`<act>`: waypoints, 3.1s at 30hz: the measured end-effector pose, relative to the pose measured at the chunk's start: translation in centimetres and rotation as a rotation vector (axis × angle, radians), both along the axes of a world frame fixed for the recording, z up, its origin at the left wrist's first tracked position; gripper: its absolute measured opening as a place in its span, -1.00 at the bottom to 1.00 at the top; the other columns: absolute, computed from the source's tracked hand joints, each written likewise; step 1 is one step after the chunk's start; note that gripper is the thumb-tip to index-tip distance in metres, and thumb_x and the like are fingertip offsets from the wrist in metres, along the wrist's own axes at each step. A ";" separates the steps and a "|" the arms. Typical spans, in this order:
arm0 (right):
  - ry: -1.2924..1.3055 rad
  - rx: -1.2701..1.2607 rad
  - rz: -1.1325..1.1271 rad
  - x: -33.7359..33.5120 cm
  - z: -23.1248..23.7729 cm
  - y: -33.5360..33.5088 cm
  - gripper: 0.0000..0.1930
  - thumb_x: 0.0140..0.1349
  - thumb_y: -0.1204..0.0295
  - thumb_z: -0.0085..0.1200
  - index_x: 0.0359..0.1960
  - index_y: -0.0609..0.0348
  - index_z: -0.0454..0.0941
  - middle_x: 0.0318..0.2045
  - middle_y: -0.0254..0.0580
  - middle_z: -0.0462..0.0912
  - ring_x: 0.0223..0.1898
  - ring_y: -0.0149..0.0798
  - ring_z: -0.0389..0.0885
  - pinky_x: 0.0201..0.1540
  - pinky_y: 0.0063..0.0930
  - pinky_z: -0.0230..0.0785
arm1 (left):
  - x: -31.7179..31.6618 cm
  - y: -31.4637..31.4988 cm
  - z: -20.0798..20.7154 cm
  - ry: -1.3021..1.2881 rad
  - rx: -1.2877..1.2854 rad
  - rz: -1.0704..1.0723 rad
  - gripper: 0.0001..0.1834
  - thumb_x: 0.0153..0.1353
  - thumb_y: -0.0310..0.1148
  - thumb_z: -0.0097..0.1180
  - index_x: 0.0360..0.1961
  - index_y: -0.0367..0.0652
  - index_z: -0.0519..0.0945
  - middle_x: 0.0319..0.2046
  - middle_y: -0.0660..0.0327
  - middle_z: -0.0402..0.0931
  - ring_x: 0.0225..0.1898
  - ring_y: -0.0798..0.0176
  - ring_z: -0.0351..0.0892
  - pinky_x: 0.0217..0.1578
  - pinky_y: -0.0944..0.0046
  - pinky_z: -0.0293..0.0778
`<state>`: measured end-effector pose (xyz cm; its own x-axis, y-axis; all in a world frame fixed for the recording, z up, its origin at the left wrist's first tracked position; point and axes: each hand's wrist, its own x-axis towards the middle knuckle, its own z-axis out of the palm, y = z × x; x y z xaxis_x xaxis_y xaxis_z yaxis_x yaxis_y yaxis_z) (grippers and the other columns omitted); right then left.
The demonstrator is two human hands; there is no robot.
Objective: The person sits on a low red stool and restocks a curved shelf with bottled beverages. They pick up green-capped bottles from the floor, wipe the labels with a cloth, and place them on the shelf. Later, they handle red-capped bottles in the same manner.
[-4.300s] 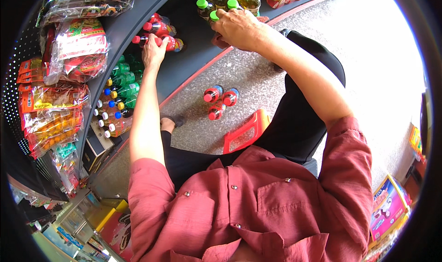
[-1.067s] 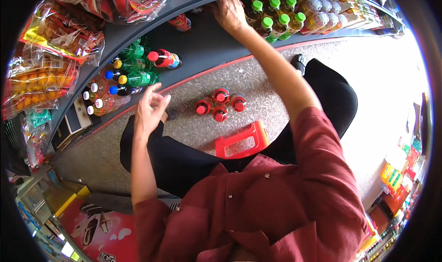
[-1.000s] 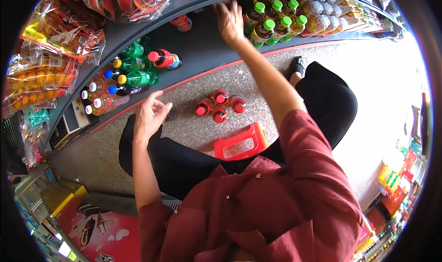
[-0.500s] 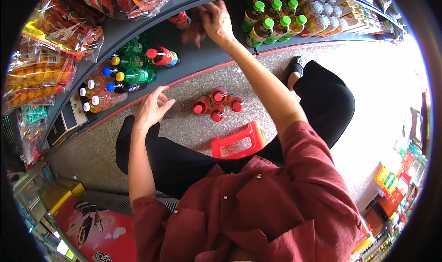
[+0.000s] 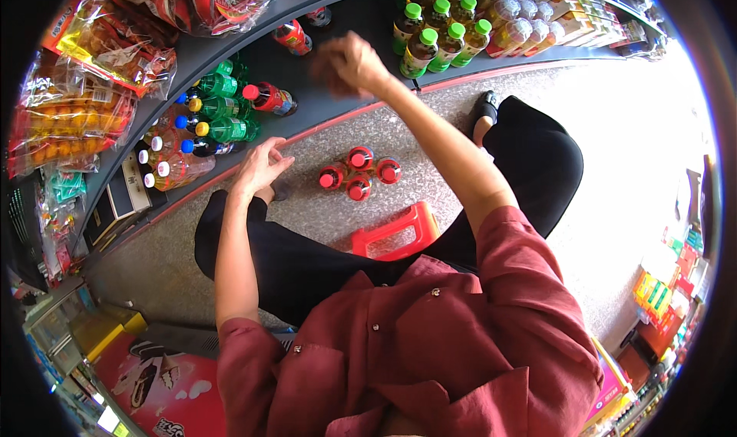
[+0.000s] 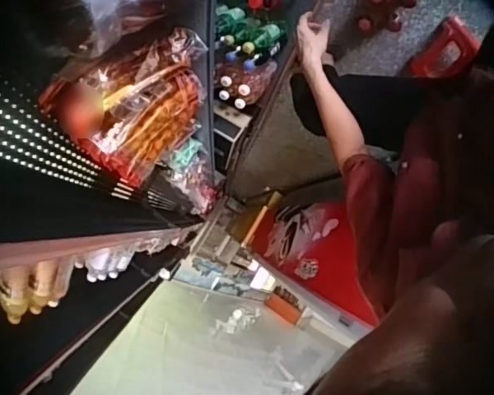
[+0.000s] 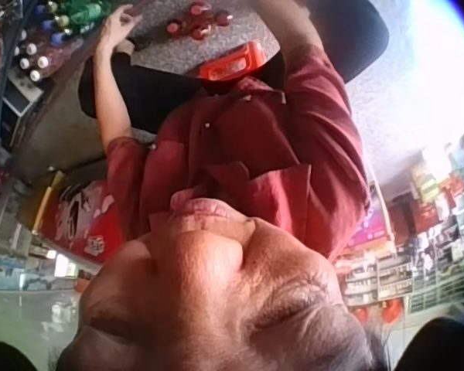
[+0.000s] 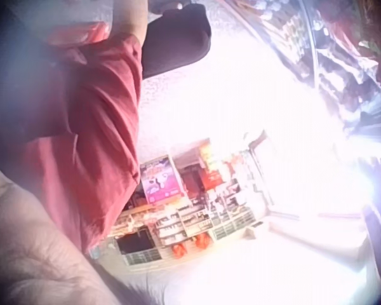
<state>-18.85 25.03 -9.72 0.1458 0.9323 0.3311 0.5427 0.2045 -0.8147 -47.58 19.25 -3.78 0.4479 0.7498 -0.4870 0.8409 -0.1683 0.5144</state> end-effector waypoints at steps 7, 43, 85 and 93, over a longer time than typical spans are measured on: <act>-0.052 0.391 -0.182 -2.1 0.6 1.6 -0.69 0.05 0.60 0.01 -0.12 0.11 0.56 -0.14 0.16 0.45 -0.16 0.22 0.48 -0.12 -0.06 0.45 | 0.6 0.4 -1.2 0.071 -0.016 -0.024 -0.40 0.04 -0.11 0.33 0.08 -0.14 0.49 -0.37 0.14 0.62 -0.23 0.13 0.63 -0.13 0.15 0.49; -1.050 -0.654 0.429 12.1 10.1 -14.1 -0.80 -0.02 0.39 0.23 -0.32 0.11 0.68 -0.12 -0.03 0.55 -0.12 -0.04 0.61 -0.21 -0.33 0.54 | 13.7 15.8 0.0 -0.234 1.025 -0.087 -0.44 0.11 -0.11 0.29 0.05 -0.23 0.49 -0.17 0.04 0.55 -0.12 -0.01 0.54 -0.04 0.11 0.42; -0.689 -0.421 0.460 14.2 11.7 -12.4 -0.72 -0.07 0.31 0.33 -0.25 -0.03 0.67 -0.16 -0.19 0.53 -0.09 -0.16 0.56 -0.13 -0.29 0.49 | 12.7 5.1 -16.8 -0.720 0.486 0.370 -0.35 -0.27 -0.42 0.51 -0.08 -0.23 0.49 -0.20 0.16 0.55 -0.17 0.13 0.58 -0.02 0.15 0.47; -0.328 0.065 0.443 10.9 13.8 -10.8 -0.69 -0.03 0.43 0.21 -0.18 0.06 0.60 -0.19 -0.18 0.51 -0.06 -0.08 0.54 -0.03 -0.27 0.45 | 12.9 3.2 -10.5 -0.951 -0.081 0.280 -0.48 -0.06 -0.47 0.40 -0.04 -0.20 0.48 -0.21 0.27 0.55 -0.22 0.37 0.57 -0.13 0.38 0.52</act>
<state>-7.92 14.27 4.10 -0.3763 0.8572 0.3516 0.6163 0.5150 -0.5958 -34.69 22.43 -14.32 0.4905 0.8685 -0.0709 0.0763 0.0382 0.9964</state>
